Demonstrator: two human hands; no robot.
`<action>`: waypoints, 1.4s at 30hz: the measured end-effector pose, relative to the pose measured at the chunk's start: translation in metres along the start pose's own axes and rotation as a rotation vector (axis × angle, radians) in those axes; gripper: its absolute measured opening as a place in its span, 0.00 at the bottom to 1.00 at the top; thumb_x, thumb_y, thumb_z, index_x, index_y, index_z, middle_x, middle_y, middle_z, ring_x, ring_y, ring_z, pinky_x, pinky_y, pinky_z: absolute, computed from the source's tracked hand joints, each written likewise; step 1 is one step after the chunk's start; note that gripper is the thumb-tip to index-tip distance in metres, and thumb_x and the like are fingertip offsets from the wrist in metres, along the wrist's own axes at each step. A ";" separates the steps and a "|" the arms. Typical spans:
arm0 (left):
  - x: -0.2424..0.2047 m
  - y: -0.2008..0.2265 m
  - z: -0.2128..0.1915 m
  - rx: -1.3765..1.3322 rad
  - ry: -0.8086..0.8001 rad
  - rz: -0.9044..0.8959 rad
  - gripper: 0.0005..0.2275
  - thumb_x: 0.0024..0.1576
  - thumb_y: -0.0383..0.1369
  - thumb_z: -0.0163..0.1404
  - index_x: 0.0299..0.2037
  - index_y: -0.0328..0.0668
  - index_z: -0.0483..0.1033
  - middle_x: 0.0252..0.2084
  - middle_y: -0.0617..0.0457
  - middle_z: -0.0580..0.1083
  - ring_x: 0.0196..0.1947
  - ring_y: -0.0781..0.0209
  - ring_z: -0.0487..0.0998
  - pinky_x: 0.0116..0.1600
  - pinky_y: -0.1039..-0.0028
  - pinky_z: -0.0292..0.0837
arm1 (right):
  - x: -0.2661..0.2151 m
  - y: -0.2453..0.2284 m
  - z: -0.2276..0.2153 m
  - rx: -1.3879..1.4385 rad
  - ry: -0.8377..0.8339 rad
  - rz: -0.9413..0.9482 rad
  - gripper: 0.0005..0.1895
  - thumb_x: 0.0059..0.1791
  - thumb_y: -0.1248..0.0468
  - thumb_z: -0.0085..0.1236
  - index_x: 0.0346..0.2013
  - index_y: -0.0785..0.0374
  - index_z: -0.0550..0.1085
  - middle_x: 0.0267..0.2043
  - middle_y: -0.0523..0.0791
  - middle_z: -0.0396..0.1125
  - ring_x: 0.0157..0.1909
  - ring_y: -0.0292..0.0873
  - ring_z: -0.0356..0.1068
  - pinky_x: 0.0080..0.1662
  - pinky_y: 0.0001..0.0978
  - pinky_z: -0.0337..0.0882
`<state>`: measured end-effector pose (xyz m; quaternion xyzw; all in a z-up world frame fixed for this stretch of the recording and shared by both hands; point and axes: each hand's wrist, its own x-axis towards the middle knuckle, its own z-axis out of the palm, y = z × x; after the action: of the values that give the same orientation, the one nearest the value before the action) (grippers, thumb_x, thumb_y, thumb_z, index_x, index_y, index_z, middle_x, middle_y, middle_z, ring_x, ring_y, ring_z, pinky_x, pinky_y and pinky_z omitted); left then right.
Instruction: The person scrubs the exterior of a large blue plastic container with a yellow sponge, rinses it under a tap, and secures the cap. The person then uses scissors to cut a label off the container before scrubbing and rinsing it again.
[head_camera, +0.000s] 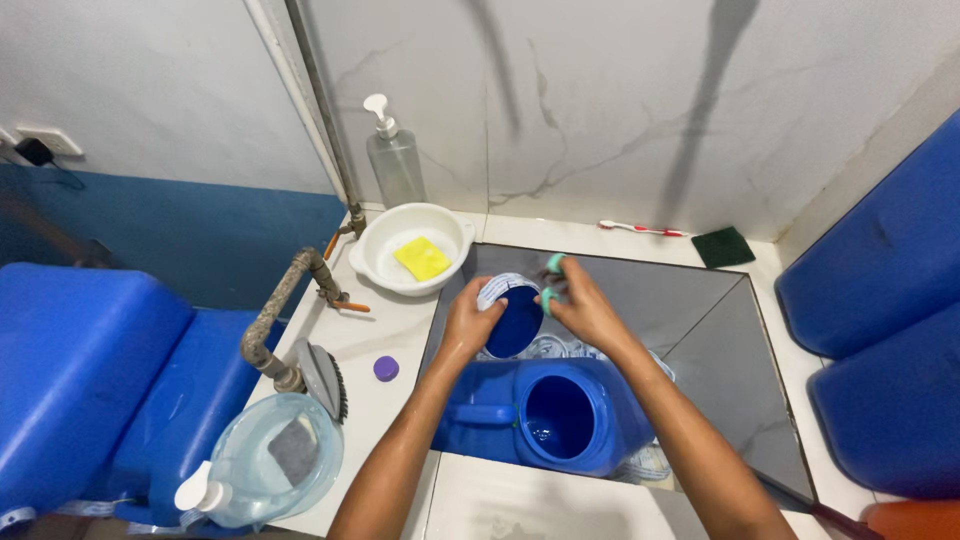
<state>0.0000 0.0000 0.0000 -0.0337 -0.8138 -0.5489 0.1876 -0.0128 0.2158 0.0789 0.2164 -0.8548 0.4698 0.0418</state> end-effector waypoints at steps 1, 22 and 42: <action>0.002 0.005 0.001 -0.023 -0.024 0.011 0.16 0.53 0.32 0.60 0.50 0.38 0.76 0.43 0.45 0.81 0.44 0.55 0.83 0.49 0.68 0.76 | 0.002 -0.001 0.007 -0.062 0.020 -0.175 0.26 0.43 0.64 0.64 0.52 0.63 0.65 0.50 0.53 0.69 0.54 0.53 0.70 0.53 0.46 0.71; 0.007 -0.034 -0.079 -0.450 0.008 -0.072 0.14 0.58 0.22 0.54 0.53 0.33 0.67 0.46 0.48 0.75 0.46 0.65 0.75 0.52 0.73 0.72 | 0.052 0.276 -0.027 -0.664 0.196 0.332 0.17 0.48 0.56 0.62 0.39 0.67 0.71 0.36 0.61 0.72 0.41 0.67 0.72 0.44 0.58 0.70; -0.003 -0.037 -0.074 -0.758 0.020 -0.404 0.23 0.55 0.25 0.54 0.63 0.36 0.68 0.54 0.48 0.76 0.53 0.61 0.76 0.59 0.69 0.73 | 0.264 0.167 0.148 -0.426 0.090 -0.408 0.20 0.41 0.75 0.50 0.47 0.70 0.78 0.49 0.59 0.72 0.56 0.62 0.69 0.62 0.51 0.67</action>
<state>0.0135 -0.0814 -0.0089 0.0653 -0.5429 -0.8352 0.0586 -0.2999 0.0850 -0.0614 0.3491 -0.8704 0.2706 0.2176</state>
